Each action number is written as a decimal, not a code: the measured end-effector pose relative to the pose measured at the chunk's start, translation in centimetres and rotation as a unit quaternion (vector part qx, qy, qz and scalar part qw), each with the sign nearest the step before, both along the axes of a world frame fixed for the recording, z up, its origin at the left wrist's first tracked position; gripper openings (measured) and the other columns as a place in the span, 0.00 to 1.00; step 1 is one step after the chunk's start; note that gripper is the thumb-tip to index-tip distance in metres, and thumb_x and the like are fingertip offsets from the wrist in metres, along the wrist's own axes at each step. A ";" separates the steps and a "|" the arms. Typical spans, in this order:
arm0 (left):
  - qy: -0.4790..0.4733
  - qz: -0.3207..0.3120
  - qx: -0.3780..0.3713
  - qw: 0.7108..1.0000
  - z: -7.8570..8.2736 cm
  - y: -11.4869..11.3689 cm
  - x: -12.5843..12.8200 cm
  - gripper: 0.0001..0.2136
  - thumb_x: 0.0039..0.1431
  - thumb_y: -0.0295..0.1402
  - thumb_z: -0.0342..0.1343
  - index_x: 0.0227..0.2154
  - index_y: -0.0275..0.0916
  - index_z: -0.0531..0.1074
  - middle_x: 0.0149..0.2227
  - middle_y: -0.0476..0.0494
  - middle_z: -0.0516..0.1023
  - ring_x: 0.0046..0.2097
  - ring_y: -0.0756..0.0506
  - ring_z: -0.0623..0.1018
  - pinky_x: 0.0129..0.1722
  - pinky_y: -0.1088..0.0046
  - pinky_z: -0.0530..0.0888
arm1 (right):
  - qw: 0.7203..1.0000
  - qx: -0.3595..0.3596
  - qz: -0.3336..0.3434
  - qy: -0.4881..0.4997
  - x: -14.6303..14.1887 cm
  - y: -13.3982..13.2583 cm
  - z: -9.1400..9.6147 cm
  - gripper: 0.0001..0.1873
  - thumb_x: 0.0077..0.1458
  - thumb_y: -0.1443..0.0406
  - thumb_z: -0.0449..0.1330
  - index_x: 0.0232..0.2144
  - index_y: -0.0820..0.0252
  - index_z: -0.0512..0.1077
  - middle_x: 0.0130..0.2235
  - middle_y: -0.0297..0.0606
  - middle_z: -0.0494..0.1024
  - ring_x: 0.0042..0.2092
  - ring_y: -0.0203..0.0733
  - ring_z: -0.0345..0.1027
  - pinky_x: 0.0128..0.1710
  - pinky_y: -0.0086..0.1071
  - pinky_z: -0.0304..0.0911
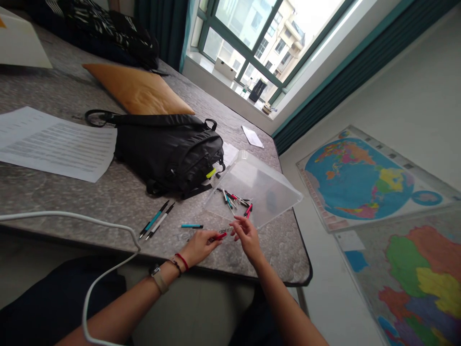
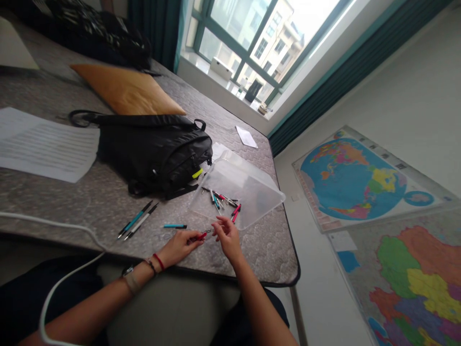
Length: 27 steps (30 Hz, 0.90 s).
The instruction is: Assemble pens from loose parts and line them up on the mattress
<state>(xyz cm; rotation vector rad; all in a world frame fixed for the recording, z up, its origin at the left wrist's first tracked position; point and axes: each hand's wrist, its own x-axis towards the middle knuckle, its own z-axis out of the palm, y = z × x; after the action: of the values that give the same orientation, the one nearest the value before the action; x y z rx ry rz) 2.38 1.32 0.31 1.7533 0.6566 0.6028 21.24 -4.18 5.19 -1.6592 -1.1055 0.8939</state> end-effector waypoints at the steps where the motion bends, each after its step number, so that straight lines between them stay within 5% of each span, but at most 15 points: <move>1: 0.001 0.000 0.001 1.000 0.0 0.0 0.0 0.12 0.60 0.39 0.53 0.34 0.39 0.78 0.31 0.47 0.80 0.32 0.48 0.75 0.32 0.76 0.66 | 0.998 -0.016 -0.031 -0.046 0.9 0.6 -0.6 0.21 0.54 0.53 0.60 0.45 0.59 0.69 0.37 0.39 0.76 0.30 0.37 0.69 0.24 0.29 0.63; 5: -0.008 -0.001 -0.006 1.000 -0.3 -0.1 0.2 0.11 0.60 0.39 0.53 0.34 0.39 0.78 0.31 0.48 0.80 0.32 0.49 0.76 0.32 0.77 0.67 | 0.949 -0.099 -0.084 -0.287 4.3 3.0 -3.1 0.16 0.51 0.58 0.61 0.40 0.62 0.72 0.35 0.39 0.77 0.32 0.39 0.70 0.36 0.33 0.65; 9: -0.022 -0.005 -0.023 0.999 -0.6 0.0 0.3 0.11 0.60 0.38 0.53 0.35 0.40 0.78 0.33 0.47 0.81 0.33 0.48 0.77 0.34 0.76 0.69 | 0.901 -0.169 -0.065 -0.394 5.5 4.6 -5.0 0.14 0.51 0.61 0.62 0.38 0.63 0.74 0.38 0.43 0.77 0.39 0.43 0.71 0.42 0.32 0.62; 15: -0.030 0.003 -0.038 0.999 -0.3 0.3 0.3 0.12 0.59 0.39 0.53 0.35 0.39 0.78 0.34 0.47 0.82 0.35 0.47 0.78 0.36 0.76 0.71 | 0.878 -0.226 -0.047 -0.419 5.4 5.6 -5.6 0.09 0.56 0.64 0.55 0.33 0.63 0.74 0.36 0.43 0.78 0.39 0.42 0.71 0.41 0.30 0.61; 27: -0.017 0.003 -0.029 0.999 -0.6 0.2 0.3 0.13 0.59 0.41 0.53 0.34 0.39 0.78 0.33 0.46 0.81 0.34 0.47 0.77 0.35 0.76 0.70 | 0.870 -0.276 0.010 -0.408 5.8 9.2 -4.2 0.08 0.47 0.70 0.61 0.32 0.61 0.76 0.36 0.42 0.80 0.41 0.44 0.73 0.39 0.29 0.62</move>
<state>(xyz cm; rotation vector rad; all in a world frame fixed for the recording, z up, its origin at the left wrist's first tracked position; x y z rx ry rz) 2.65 1.55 -0.30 1.6843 0.6491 0.6110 27.02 5.05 0.95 -2.6472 -1.4973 0.5238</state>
